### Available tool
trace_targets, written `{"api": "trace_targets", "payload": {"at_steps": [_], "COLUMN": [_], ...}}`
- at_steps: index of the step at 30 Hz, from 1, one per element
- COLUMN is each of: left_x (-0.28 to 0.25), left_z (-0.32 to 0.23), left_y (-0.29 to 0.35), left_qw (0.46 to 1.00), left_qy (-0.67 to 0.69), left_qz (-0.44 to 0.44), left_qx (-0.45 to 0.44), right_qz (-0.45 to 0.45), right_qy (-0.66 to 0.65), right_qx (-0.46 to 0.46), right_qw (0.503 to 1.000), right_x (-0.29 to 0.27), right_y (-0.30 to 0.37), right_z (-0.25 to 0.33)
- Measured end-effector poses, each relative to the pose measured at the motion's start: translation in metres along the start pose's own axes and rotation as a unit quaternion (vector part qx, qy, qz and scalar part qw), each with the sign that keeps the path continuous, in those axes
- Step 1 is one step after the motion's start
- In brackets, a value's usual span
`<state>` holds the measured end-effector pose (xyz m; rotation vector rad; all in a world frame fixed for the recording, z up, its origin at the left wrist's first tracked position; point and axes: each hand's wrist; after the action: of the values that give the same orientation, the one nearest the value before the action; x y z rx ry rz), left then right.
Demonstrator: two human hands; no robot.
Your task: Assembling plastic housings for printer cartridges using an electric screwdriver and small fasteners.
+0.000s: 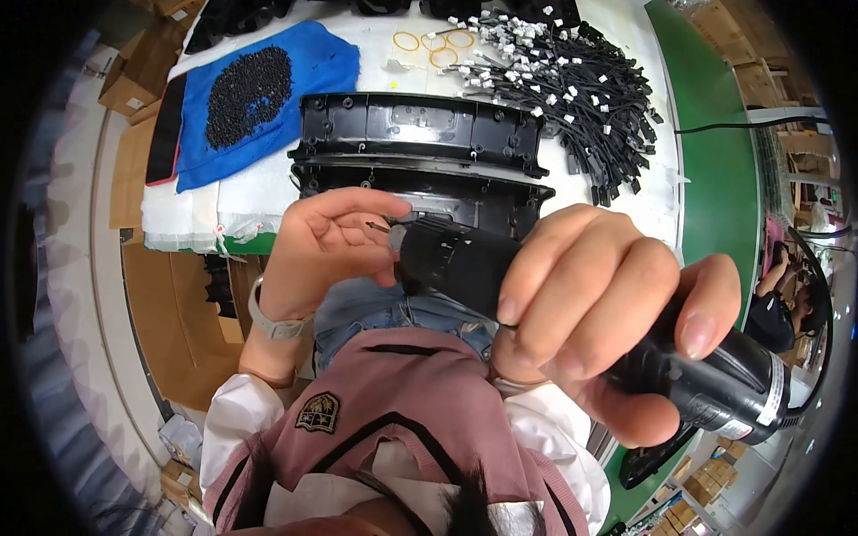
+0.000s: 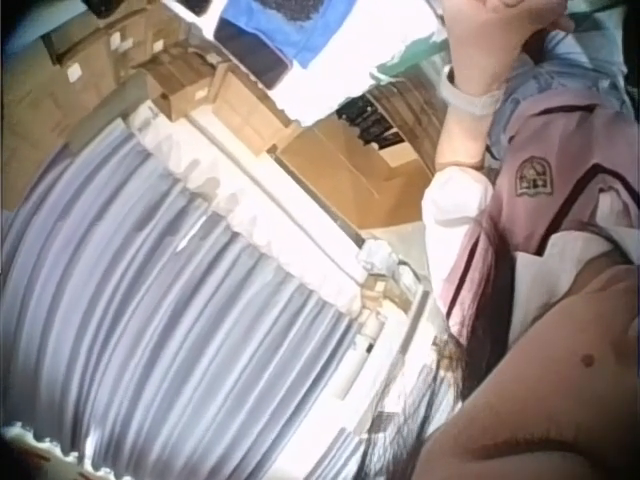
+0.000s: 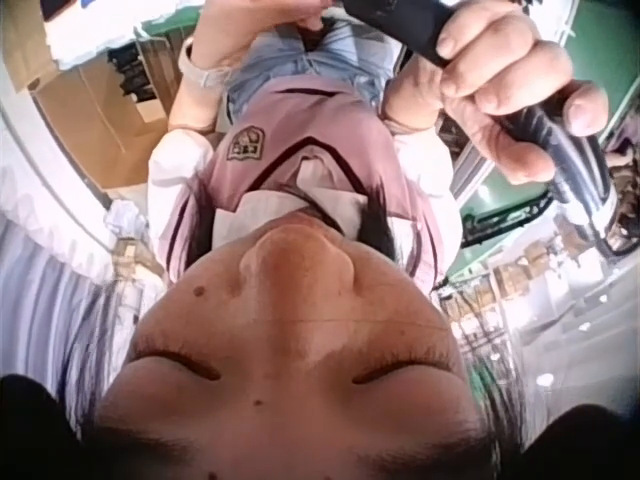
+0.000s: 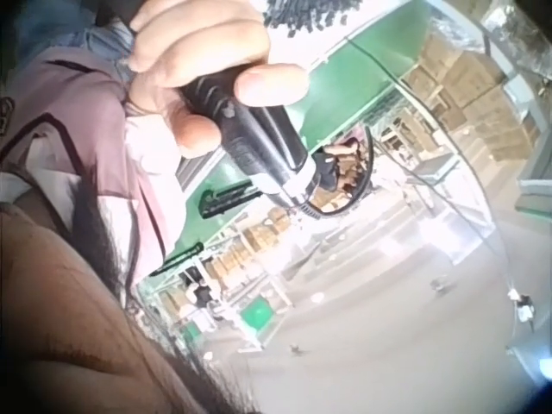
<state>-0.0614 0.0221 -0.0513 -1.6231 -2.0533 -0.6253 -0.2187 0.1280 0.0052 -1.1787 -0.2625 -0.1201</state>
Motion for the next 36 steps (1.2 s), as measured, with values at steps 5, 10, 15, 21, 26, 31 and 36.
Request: {"api": "trace_targets", "payload": {"at_steps": [5, 10, 15, 21, 26, 31, 36], "left_x": [-0.002, -0.014, -0.014, -0.014, -0.018, -0.017, -0.016], "left_z": [0.007, 0.014, 0.017, 0.019, 0.022, 0.019, 0.019], "left_y": [0.004, 0.001, 0.0, -0.002, -0.002, -0.001, -0.004], "left_qw": [0.929, 0.856, 0.859, 0.855, 0.852, 0.854, 0.859], "left_qy": [-0.312, -0.452, -0.453, -0.47, -0.48, -0.478, -0.471], "left_qz": [-0.188, -0.196, -0.179, -0.159, -0.153, -0.149, -0.145], "left_qx": [0.069, 0.156, 0.156, 0.153, 0.141, 0.144, 0.141], "right_qz": [0.13, 0.199, 0.203, 0.188, 0.156, 0.179, 0.216], "right_qy": [0.038, 0.037, 0.034, 0.035, 0.063, 0.095, 0.108], "right_qx": [0.106, 0.156, 0.165, 0.179, 0.16, 0.16, 0.189], "right_qw": [0.985, 0.967, 0.965, 0.965, 0.973, 0.966, 0.952], "right_x": [-0.015, -0.015, -0.013, -0.011, -0.001, 0.0, -0.008], "right_y": [0.008, 0.024, 0.032, 0.035, 0.04, 0.035, 0.031], "right_z": [0.02, 0.014, 0.005, 0.002, -0.003, -0.001, -0.002]}}
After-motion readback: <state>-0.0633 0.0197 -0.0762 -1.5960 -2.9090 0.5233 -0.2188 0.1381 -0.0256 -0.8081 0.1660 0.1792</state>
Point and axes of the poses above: each hand's wrist, its own y-axis away from the middle knuckle, its own x-axis out of the palm, z = x × y, and after that the axes turned 15 degrees about z, right-handed
